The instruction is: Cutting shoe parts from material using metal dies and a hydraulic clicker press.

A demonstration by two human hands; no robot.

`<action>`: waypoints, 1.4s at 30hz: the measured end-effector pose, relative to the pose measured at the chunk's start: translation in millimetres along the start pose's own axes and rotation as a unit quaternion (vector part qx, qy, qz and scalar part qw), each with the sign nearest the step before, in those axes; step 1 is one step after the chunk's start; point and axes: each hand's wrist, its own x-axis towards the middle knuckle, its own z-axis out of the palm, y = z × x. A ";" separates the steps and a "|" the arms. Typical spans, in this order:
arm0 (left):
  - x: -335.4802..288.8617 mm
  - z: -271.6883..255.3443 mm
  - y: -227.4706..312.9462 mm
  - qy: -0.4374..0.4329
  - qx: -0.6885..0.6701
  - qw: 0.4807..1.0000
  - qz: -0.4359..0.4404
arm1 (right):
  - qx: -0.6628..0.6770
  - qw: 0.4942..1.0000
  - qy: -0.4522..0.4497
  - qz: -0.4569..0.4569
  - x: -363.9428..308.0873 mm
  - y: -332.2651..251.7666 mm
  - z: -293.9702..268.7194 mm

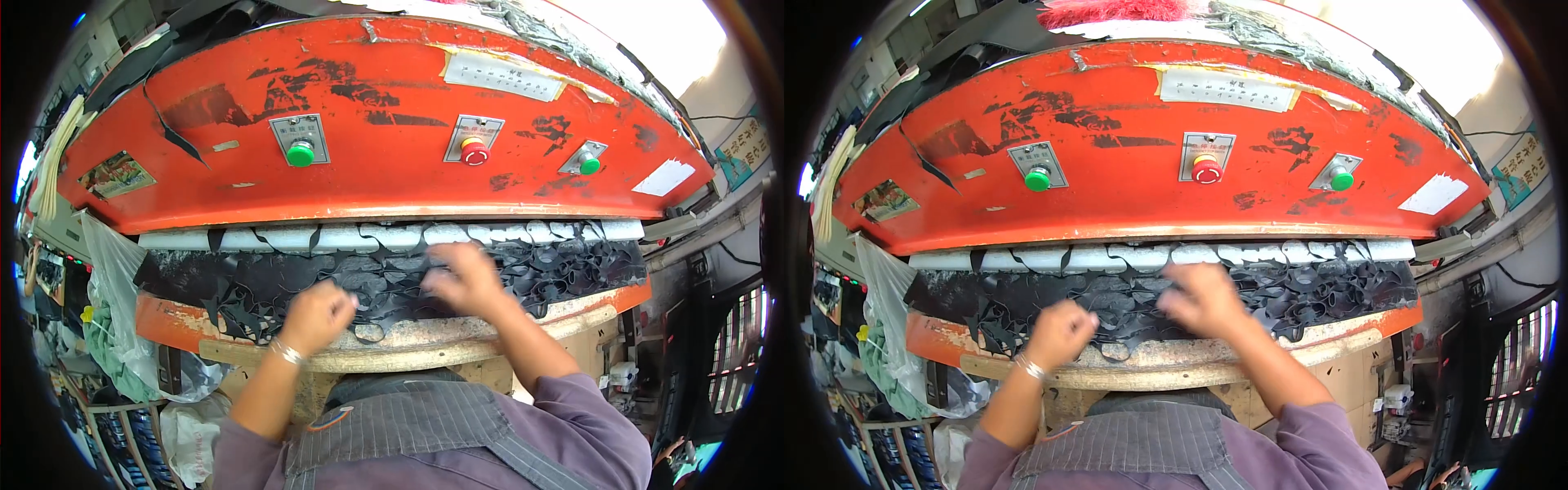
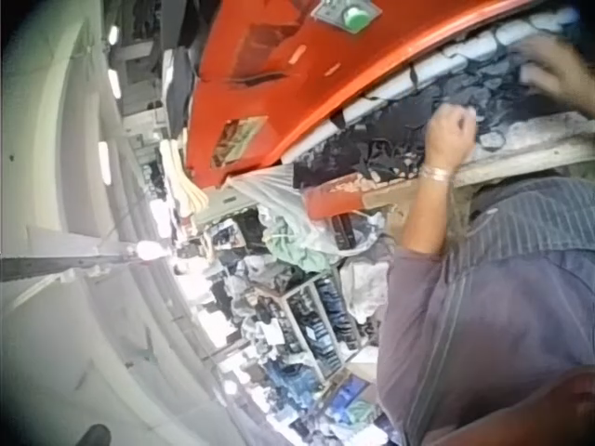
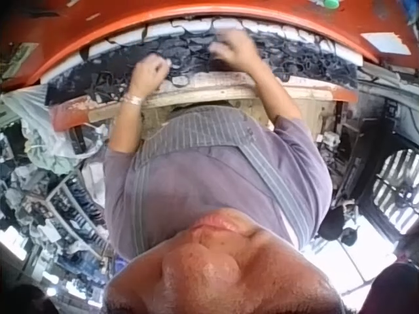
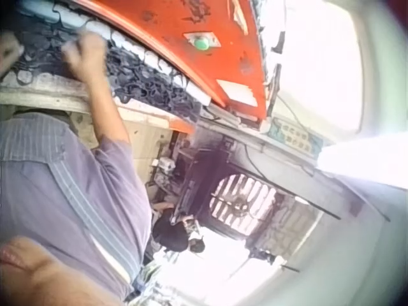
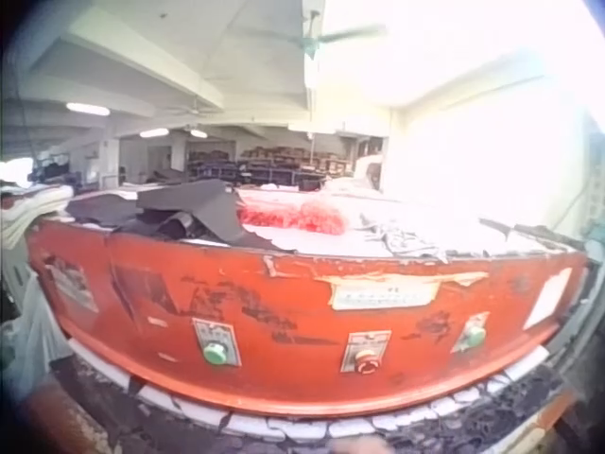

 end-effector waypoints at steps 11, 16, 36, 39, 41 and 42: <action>-71.1 50.0 15.0 0.017 0.074 0.997 0.008 | -0.039 0.983 -0.158 -0.086 -56.8 -74.6 98.7; -63.5 39.9 4.7 -0.008 0.044 0.999 0.005 | -0.031 0.945 -0.305 -0.113 -5.4 -72.6 62.6; 63.3 70.1 -32.7 -0.087 -0.072 0.993 0.016 | -0.303 0.846 -0.012 -0.438 193.0 73.5 -4.1; 94.7 86.5 -27.6 0.138 -0.047 0.989 -0.012 | -0.245 0.956 0.022 -0.158 146.3 109.9 -21.7; 115.6 109.0 -27.4 0.124 -0.047 0.991 -0.023 | -0.165 0.983 0.043 -0.071 114.7 145.7 -16.2; 120.7 119.5 -30.9 0.100 -0.046 0.993 -0.034 | -0.155 0.988 0.021 -0.003 103.0 156.0 -9.3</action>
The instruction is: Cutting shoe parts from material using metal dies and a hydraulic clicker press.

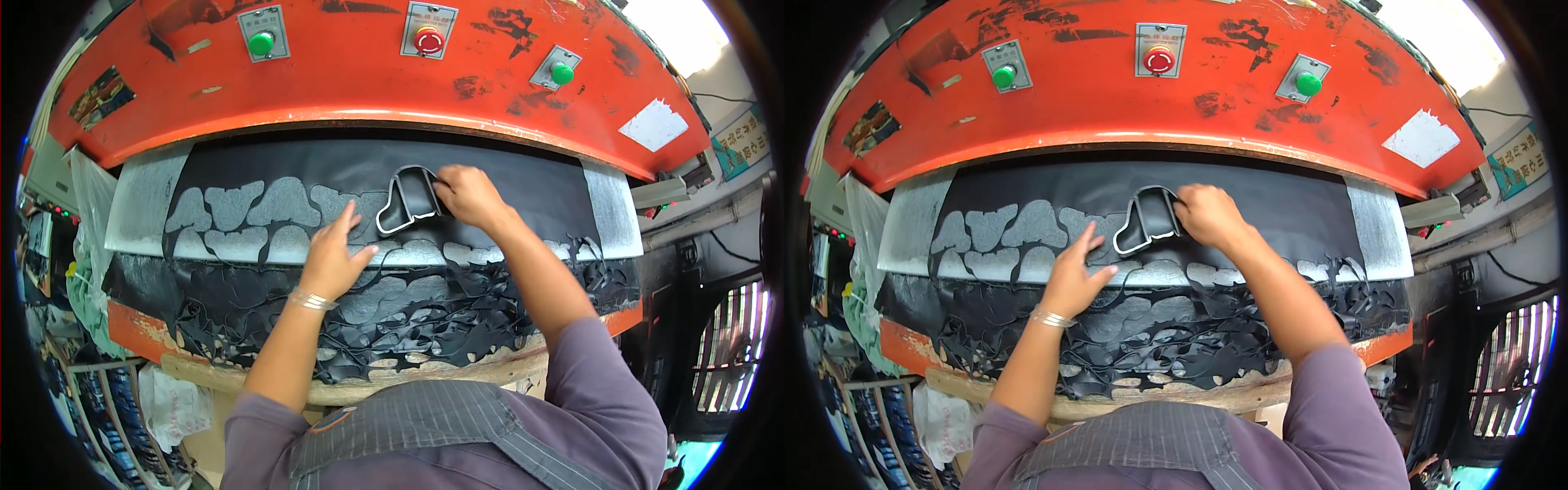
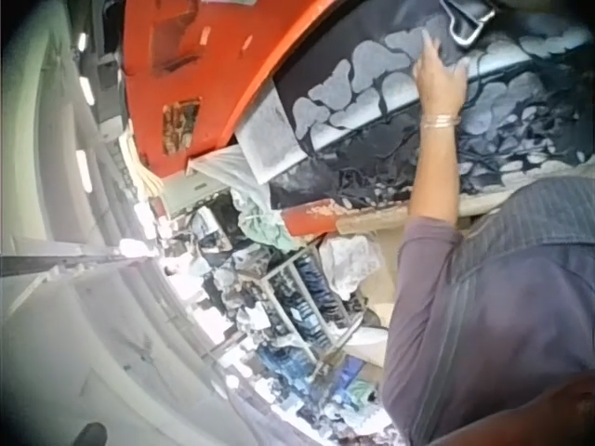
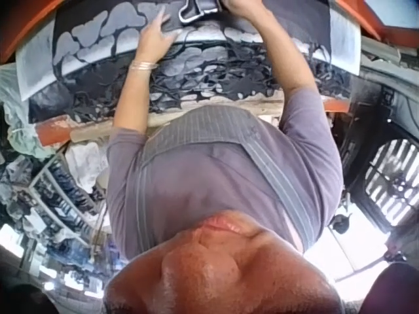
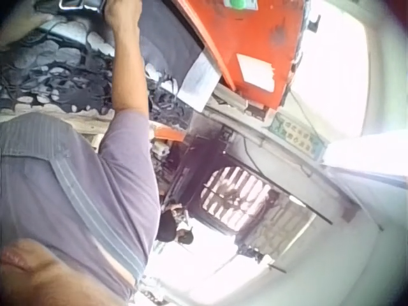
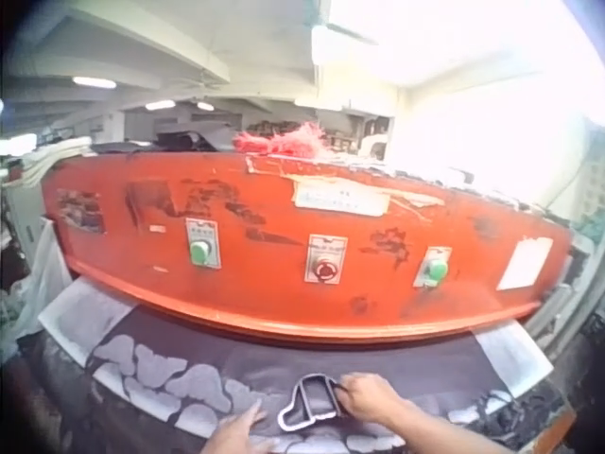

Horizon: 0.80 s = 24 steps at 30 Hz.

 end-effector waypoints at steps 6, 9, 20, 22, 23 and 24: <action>6.4 36.6 -24.3 0.093 0.061 0.989 0.094 | 0.098 0.990 0.060 0.085 -42.8 -0.8 18.3; 4.8 36.2 -27.3 0.109 0.076 0.985 0.107 | 0.197 0.976 0.047 0.076 -72.9 8.5 11.9; 7.7 38.1 -29.3 0.119 0.064 0.983 0.120 | 0.043 0.989 0.085 -0.115 -87.4 29.1 32.0; 9.0 37.2 -29.5 0.123 0.062 0.982 0.126 | 0.036 0.989 0.082 -0.120 -86.5 28.2 31.0; 10.0 36.5 -29.7 0.128 0.062 0.981 0.133 | 0.030 0.988 0.081 -0.126 -85.8 27.8 30.2; 11.3 36.0 -29.8 0.126 0.061 0.981 0.133 | 0.026 0.988 0.080 -0.132 -84.8 27.1 28.3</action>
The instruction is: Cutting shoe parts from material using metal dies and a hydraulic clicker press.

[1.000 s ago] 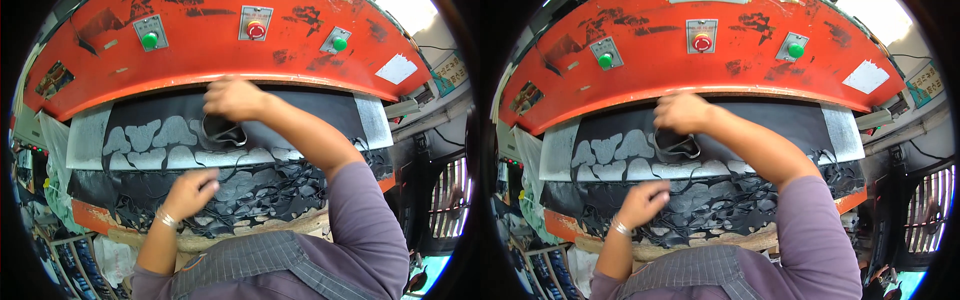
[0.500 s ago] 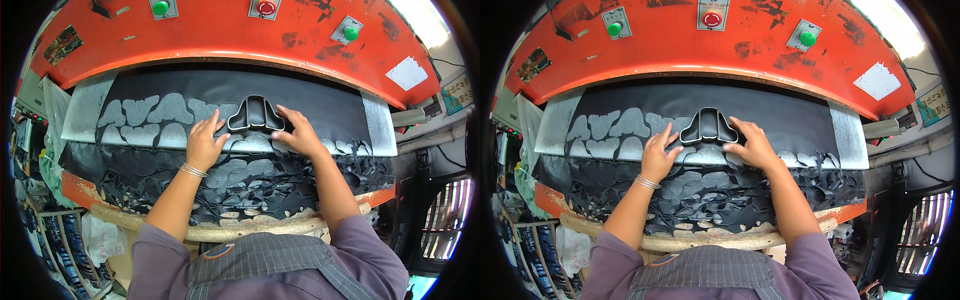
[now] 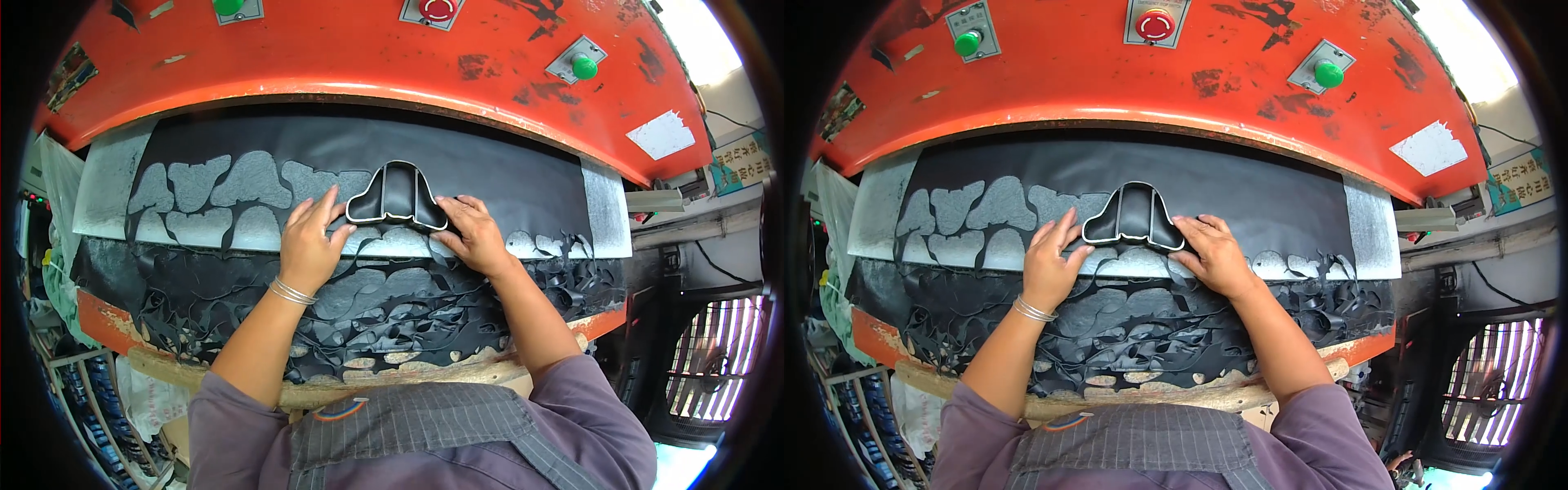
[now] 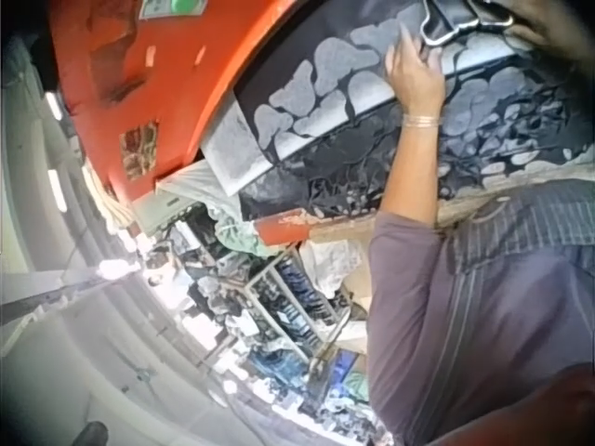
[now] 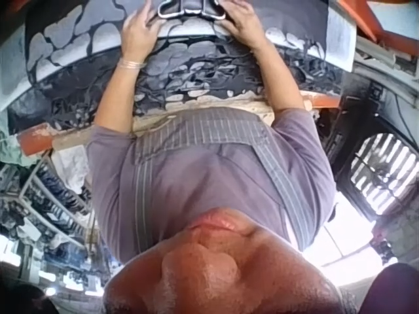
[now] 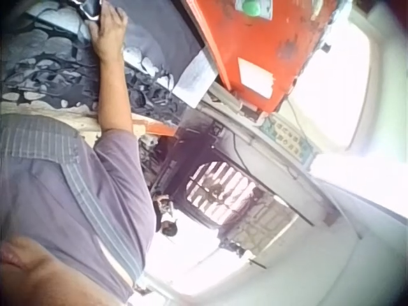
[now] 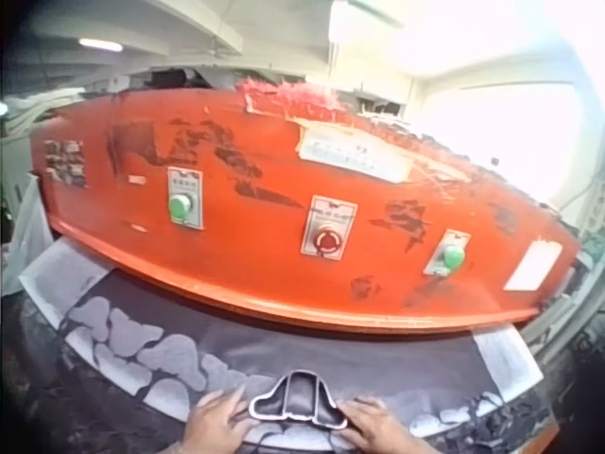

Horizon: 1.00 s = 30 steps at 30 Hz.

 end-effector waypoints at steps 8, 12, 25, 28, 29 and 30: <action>-2.0 -1.0 -3.1 -0.014 0.025 0.999 0.037 | 0.009 1.000 0.008 0.016 -4.7 3.1 6.5; -1.5 -9.0 2.5 -0.057 -0.052 0.996 -0.053 | 0.001 0.995 0.017 0.098 -5.9 -8.9 -1.7; 64.5 -181.7 49.7 0.284 0.106 0.941 0.153 | -0.242 0.793 0.531 0.173 60.1 -29.2 -138.1; 27.4 -188.6 57.1 0.214 0.084 0.968 0.097 | -0.167 0.832 0.519 0.099 30.4 -54.9 -111.6; 8.0 -184.1 61.0 0.193 0.046 0.977 0.073 | -0.122 0.859 0.496 0.041 10.7 -67.1 -100.3; -14.9 -167.6 65.5 0.128 0.033 0.991 0.035 | -0.093 0.917 0.386 0.027 -18.2 -74.4 -87.4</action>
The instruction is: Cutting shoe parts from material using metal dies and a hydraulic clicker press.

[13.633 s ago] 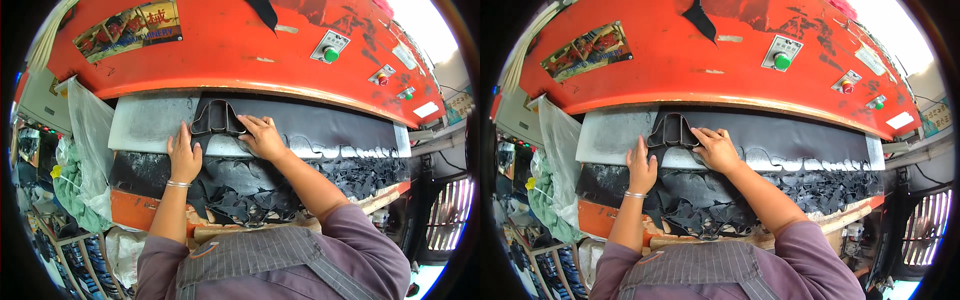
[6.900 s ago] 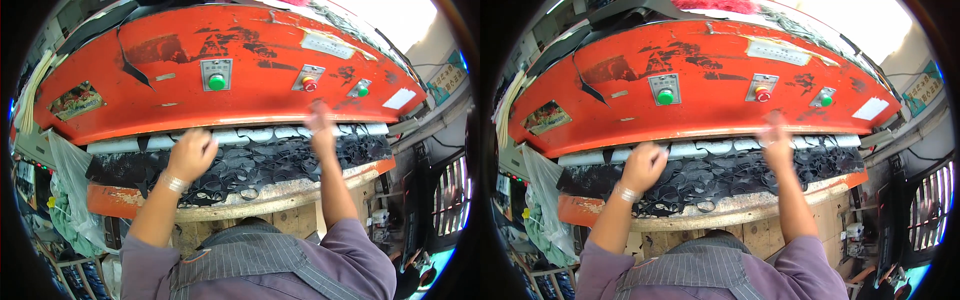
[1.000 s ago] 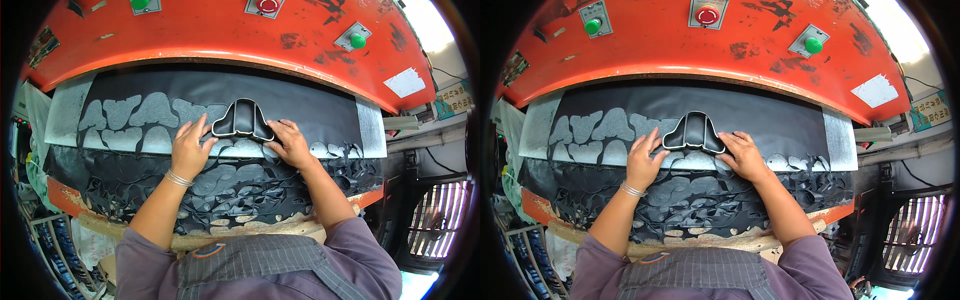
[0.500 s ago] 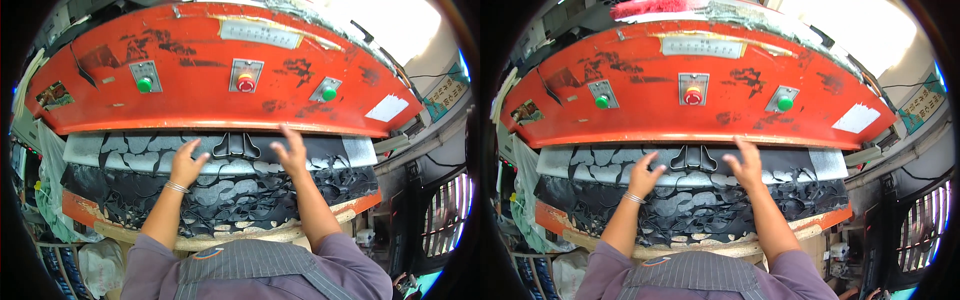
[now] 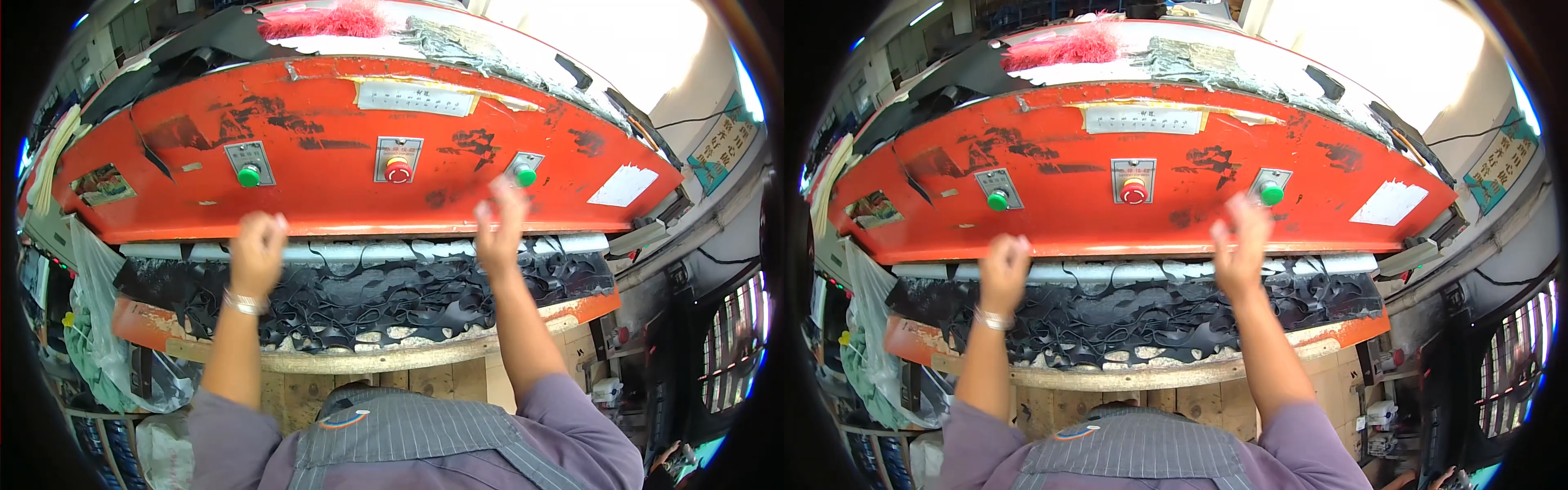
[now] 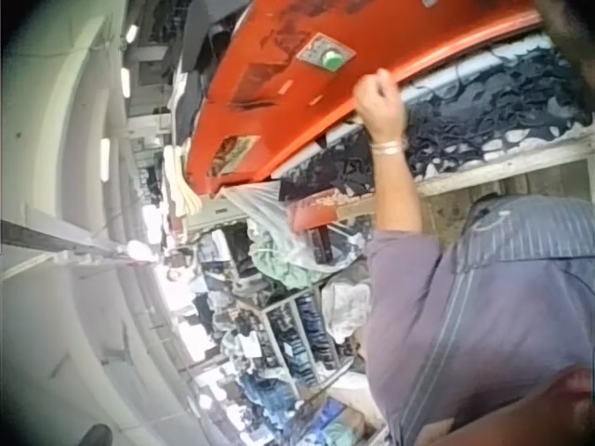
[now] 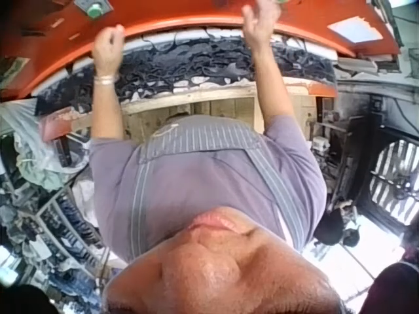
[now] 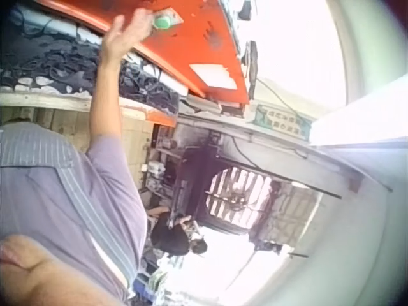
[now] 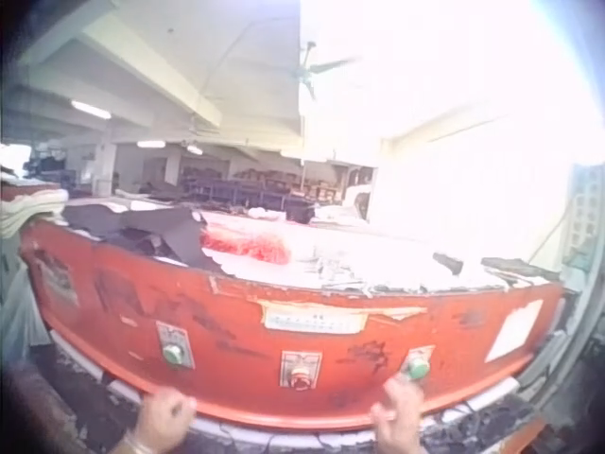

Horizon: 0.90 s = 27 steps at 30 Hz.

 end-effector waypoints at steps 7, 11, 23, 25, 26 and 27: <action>-179.5 34.0 62.6 -0.343 -0.018 0.939 -0.008 | 0.182 0.859 -0.470 -0.093 -134.0 -133.1 -38.5; -181.5 41.2 82.9 -0.271 -0.005 0.962 -0.024 | 0.078 0.863 -0.498 -0.037 -142.5 -145.6 -33.6; -157.8 42.1 105.3 -0.501 0.071 0.860 -0.064 | 0.115 0.806 -0.571 -0.107 -61.8 -111.3 12.9; -157.3 67.2 105.4 -0.352 -0.034 0.935 0.022 | 0.057 0.900 -0.402 -0.161 -45.6 -87.9 57.3; -155.4 77.4 106.1 -0.320 -0.020 0.944 0.079 | 0.038 0.904 -0.367 -0.215 -36.8 -77.9 76.8; -158.3 84.4 108.1 -0.342 0.022 0.934 0.096 | 0.017 0.906 -0.337 -0.257 -35.0 -68.9 97.2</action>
